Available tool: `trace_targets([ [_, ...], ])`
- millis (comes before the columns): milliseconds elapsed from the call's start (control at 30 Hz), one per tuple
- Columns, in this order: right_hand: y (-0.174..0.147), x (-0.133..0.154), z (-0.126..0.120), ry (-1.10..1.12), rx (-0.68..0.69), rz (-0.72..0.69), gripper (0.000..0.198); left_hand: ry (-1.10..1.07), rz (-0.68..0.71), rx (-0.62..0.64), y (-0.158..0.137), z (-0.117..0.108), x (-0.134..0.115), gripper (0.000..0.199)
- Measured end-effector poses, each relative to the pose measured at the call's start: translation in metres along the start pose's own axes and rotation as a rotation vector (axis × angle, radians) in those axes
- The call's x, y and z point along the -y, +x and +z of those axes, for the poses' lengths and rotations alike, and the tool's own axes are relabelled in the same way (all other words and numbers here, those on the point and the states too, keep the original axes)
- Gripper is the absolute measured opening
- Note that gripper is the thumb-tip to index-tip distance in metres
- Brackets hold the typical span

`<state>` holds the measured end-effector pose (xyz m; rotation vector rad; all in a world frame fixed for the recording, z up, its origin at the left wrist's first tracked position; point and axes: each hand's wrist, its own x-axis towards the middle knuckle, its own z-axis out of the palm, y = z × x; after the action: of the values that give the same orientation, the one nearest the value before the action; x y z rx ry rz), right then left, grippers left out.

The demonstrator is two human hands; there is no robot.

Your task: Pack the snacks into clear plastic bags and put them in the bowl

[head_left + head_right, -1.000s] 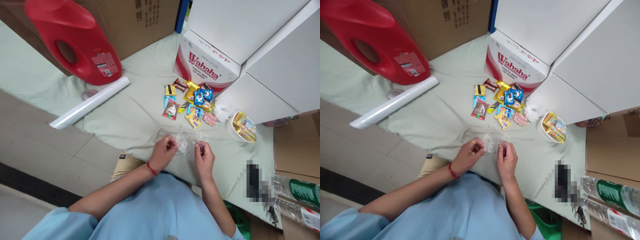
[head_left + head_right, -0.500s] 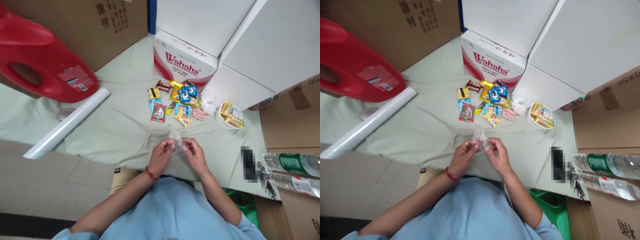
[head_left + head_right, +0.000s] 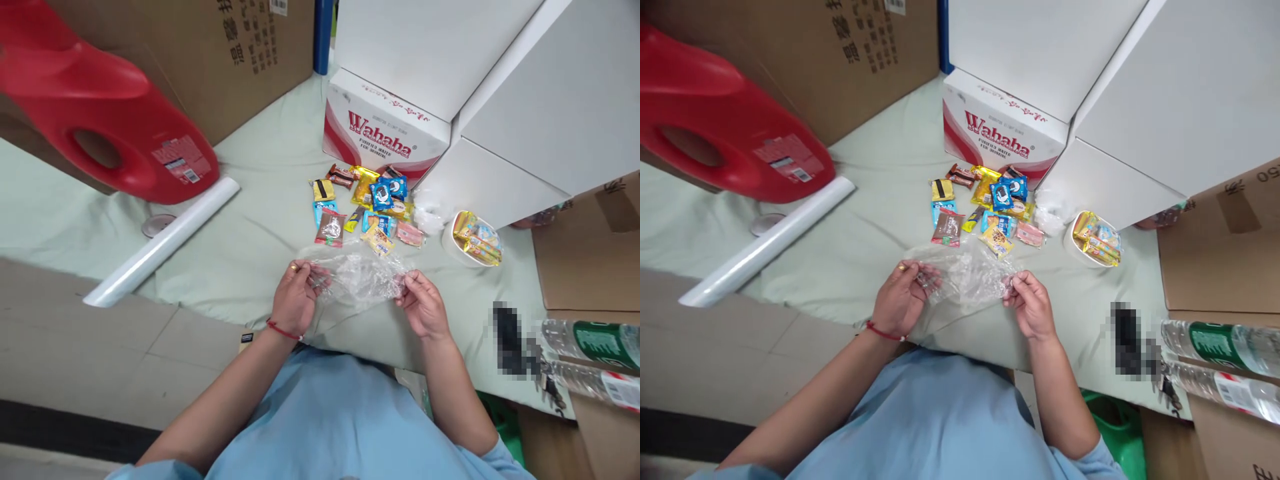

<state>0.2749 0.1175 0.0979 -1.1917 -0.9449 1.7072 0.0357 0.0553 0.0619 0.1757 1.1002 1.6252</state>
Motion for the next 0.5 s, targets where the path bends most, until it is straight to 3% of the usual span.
trace_targets([
  [200, -0.005, 0.010, -0.015, 0.049, 0.031, 0.076, 0.032, 0.026, -0.039, -0.049, 0.012, -0.004, -0.014, 0.041],
  [367, -0.005, 0.002, -0.022, -0.079, 0.007, 0.040, 0.032, 0.096, 0.064, -0.179, 0.013, 0.002, -0.008, 0.034],
  [500, -0.008, 0.000, -0.025, -0.142, -0.030, 0.013, 0.031, 0.114, 0.074, -0.190, 0.010, 0.007, -0.004, 0.033],
])
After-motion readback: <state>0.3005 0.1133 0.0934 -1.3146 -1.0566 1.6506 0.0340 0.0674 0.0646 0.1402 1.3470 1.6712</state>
